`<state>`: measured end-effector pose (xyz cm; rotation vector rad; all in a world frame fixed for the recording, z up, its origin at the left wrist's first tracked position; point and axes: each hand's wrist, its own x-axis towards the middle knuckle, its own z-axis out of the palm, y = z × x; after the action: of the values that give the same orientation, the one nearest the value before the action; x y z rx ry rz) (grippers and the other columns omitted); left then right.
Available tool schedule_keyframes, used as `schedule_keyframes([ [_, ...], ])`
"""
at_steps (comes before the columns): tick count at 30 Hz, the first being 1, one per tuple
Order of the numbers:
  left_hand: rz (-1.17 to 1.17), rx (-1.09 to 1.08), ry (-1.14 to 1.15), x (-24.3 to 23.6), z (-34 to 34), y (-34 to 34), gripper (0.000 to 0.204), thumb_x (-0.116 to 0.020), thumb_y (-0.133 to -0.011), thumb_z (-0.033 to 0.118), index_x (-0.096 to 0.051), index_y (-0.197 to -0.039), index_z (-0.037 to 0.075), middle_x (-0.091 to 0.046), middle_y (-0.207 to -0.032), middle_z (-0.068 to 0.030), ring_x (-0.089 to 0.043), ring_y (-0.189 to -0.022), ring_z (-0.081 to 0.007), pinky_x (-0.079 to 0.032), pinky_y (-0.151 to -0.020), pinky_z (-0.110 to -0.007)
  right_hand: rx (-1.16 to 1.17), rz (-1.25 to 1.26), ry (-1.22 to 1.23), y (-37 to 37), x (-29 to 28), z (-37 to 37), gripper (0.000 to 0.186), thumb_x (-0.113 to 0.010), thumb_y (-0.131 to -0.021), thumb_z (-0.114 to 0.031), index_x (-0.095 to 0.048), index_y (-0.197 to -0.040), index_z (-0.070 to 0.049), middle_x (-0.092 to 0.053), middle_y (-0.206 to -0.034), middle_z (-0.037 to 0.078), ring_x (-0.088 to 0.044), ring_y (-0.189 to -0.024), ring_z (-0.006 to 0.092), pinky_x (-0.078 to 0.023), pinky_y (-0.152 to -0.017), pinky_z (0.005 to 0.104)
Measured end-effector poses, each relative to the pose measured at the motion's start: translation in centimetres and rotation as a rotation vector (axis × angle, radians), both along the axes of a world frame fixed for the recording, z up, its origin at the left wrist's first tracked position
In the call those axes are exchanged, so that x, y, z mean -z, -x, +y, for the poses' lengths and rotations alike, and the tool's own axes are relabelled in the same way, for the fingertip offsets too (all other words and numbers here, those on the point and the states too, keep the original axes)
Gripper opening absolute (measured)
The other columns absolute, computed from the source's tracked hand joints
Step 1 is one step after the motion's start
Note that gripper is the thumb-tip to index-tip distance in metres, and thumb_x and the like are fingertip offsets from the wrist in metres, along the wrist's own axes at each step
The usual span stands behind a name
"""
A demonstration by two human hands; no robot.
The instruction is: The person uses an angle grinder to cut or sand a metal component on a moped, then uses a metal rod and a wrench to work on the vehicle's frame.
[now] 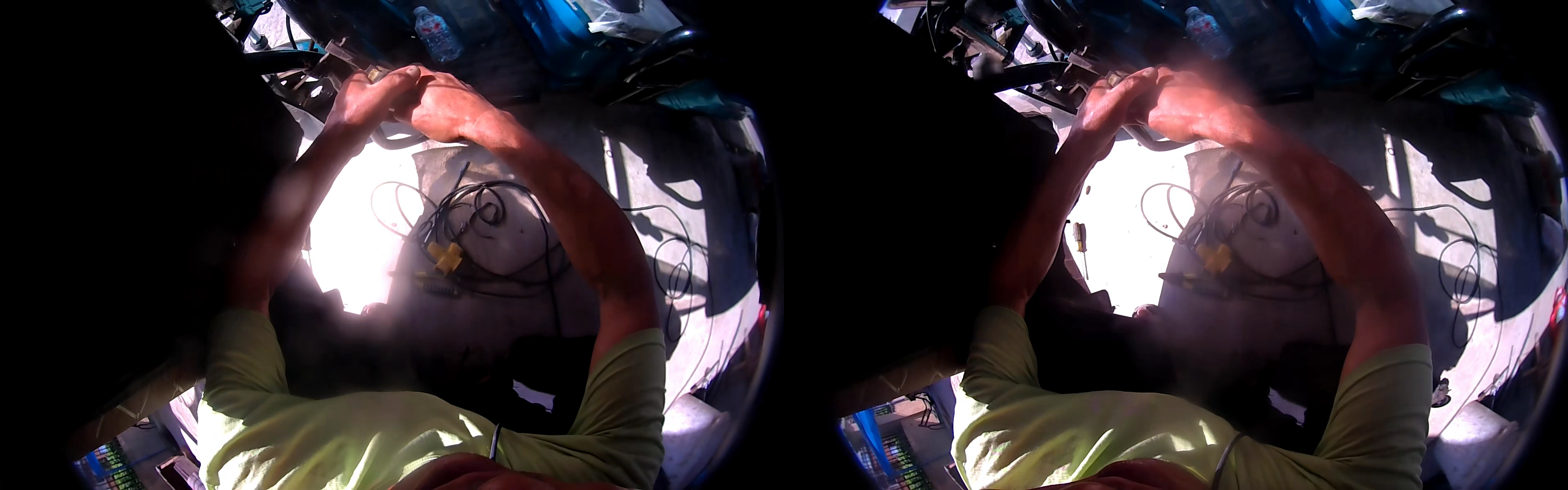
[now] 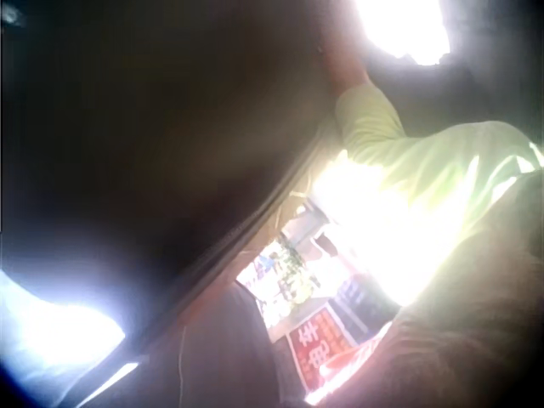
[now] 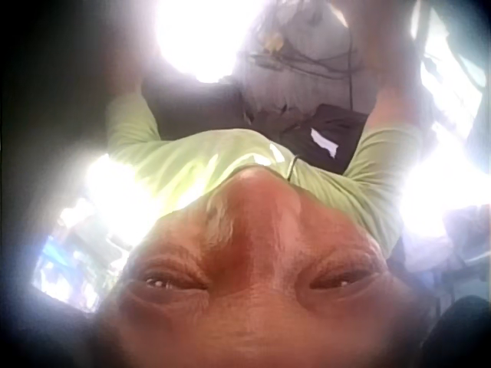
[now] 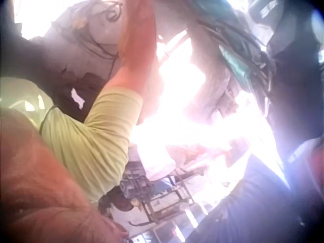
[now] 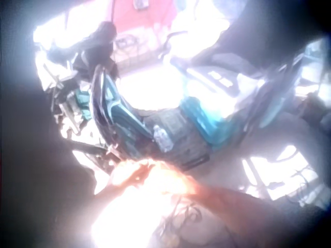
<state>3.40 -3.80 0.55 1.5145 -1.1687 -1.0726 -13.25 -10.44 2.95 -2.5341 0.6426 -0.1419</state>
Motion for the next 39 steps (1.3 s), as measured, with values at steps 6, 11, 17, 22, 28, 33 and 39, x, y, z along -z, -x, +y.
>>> schedule_keyframes([
  [6,-0.075,0.079,0.098,0.2,1.6,0.9,0.058,-0.068,-0.092,0.049,-0.063,-0.119,-0.002,-0.069,-0.102,-0.0135,-0.069,-0.089,-0.0222,-0.057,-0.08,-0.034,0.185,0.169,-0.138,1.7,-1.0,-0.5,0.041,-0.058,-0.095,-0.03,-0.059,-0.13,-0.01,-0.067,-0.119,0.016,-0.063,-0.113,0.0337,-0.049,-0.097,0.0445],
  [11,-0.107,0.169,-0.038,-0.5,2.8,0.6,0.054,-0.069,-0.092,0.047,-0.063,-0.119,-0.001,-0.069,-0.1,-0.012,-0.069,-0.092,-0.0219,-0.055,-0.082,-0.033,0.209,-0.012,-0.335,2.3,2.9,-2.5,0.049,-0.057,-0.092,-0.031,-0.055,-0.135,-0.008,-0.066,-0.119,0.018,-0.063,-0.108,0.0331,-0.048,-0.096,0.0428],
  [17,-0.08,0.235,0.01,-1.5,2.8,0.0,0.045,-0.066,-0.096,0.042,-0.065,-0.116,0.001,-0.071,-0.098,-0.0101,-0.07,-0.091,-0.02,-0.055,-0.081,-0.032,0.14,-0.123,-0.366,1.5,1.6,-2.7,0.049,-0.058,-0.093,-0.034,-0.056,-0.134,-0.007,-0.068,-0.117,0.019,-0.065,-0.103,0.033,-0.049,-0.094,0.0425],
  [22,-0.06,0.208,-0.005,-0.9,2.6,-0.3,0.045,-0.066,-0.096,0.041,-0.065,-0.116,0.001,-0.072,-0.1,-0.0108,-0.07,-0.091,-0.0198,-0.055,-0.081,-0.032,0.132,-0.111,-0.299,1.1,1.5,-3.3,0.049,-0.06,-0.093,-0.035,-0.057,-0.131,-0.005,-0.068,-0.117,0.019,-0.066,-0.105,0.0323,-0.049,-0.095,0.0411],
  [28,-0.027,0.064,-0.057,-1.0,2.2,-0.2,0.05,-0.064,-0.096,0.045,-0.063,-0.12,0.0,-0.07,-0.103,-0.0129,-0.07,-0.093,-0.0211,-0.055,-0.082,-0.033,0.029,-0.022,-0.361,1.4,0.1,-3.8,0.052,-0.062,-0.092,-0.033,-0.054,-0.135,-0.004,-0.067,-0.119,0.019,-0.064,-0.107,0.0306,-0.049,-0.096,0.0395],
  [33,-0.044,-0.001,-0.019,0.4,1.4,-0.6,0.053,-0.063,-0.095,0.048,-0.063,-0.119,0.0,-0.07,-0.107,-0.0134,-0.068,-0.097,-0.0219,-0.054,-0.081,-0.033,-0.021,-0.039,-0.355,0.4,1.3,-5.3,0.058,-0.064,-0.09,-0.036,-0.052,-0.136,-0.003,-0.067,-0.117,0.02,-0.064,-0.105,0.0297,-0.049,-0.094,0.039],
  [39,-0.011,-0.049,0.014,0.2,0.7,0.4,0.058,-0.064,-0.095,0.05,-0.058,-0.127,0.003,-0.066,-0.112,-0.0113,-0.065,-0.106,-0.0216,-0.053,-0.084,-0.034,0.054,-0.14,-0.378,-0.7,2.5,-7.6,0.055,-0.062,-0.097,-0.045,-0.056,-0.132,-0.002,-0.07,-0.107,0.013,-0.064,-0.093,0.0225,-0.049,-0.089,0.0363],
])
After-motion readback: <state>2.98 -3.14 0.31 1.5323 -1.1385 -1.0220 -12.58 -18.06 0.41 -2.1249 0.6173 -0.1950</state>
